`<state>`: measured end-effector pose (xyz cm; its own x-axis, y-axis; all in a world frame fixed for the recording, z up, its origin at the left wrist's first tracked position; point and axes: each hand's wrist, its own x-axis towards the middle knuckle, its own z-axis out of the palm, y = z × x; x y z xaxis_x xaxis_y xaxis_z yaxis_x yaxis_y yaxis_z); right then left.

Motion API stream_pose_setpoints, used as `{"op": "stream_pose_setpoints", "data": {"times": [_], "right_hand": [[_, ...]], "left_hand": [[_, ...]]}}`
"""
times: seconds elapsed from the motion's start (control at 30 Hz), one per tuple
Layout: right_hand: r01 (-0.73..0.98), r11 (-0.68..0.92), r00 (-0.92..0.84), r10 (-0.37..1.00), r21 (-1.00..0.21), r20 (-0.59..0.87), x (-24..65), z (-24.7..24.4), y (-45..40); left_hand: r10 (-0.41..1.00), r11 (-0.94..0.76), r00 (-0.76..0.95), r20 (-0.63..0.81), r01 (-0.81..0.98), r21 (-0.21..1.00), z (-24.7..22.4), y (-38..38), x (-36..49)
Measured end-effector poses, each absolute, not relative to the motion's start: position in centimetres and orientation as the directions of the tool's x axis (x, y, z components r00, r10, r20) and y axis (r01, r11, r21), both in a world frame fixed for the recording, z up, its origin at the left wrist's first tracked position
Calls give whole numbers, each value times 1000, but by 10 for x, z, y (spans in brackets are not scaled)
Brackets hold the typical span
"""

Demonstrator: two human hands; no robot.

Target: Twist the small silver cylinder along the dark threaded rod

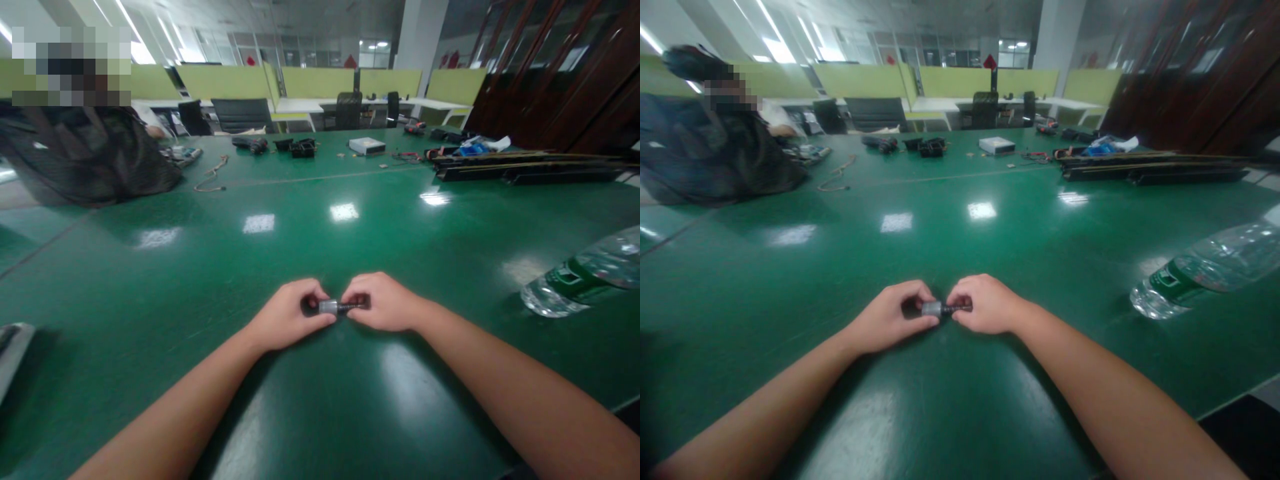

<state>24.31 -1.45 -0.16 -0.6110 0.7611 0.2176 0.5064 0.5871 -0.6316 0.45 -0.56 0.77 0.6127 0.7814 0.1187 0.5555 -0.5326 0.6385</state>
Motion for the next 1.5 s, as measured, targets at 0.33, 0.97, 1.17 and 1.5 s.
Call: {"op": "stream_pose_setpoints", "data": {"times": [0.33,0.97,1.17,1.5], "right_hand": [[512,581,-607,766,-633,212,245,2,-15],[565,559,-590,788,-607,177,249,1,-14],[580,572,-611,776,-580,155,253,5,-14],[596,552,-597,790,-583,138,253,5,-14]], "left_hand": [[780,-540,613,122,563,626,7,-6,4],[772,-548,624,125,553,627,7,-6,4],[781,-534,614,113,564,630,7,-6,4],[784,-530,610,115,561,636,4,-5,3]]}}
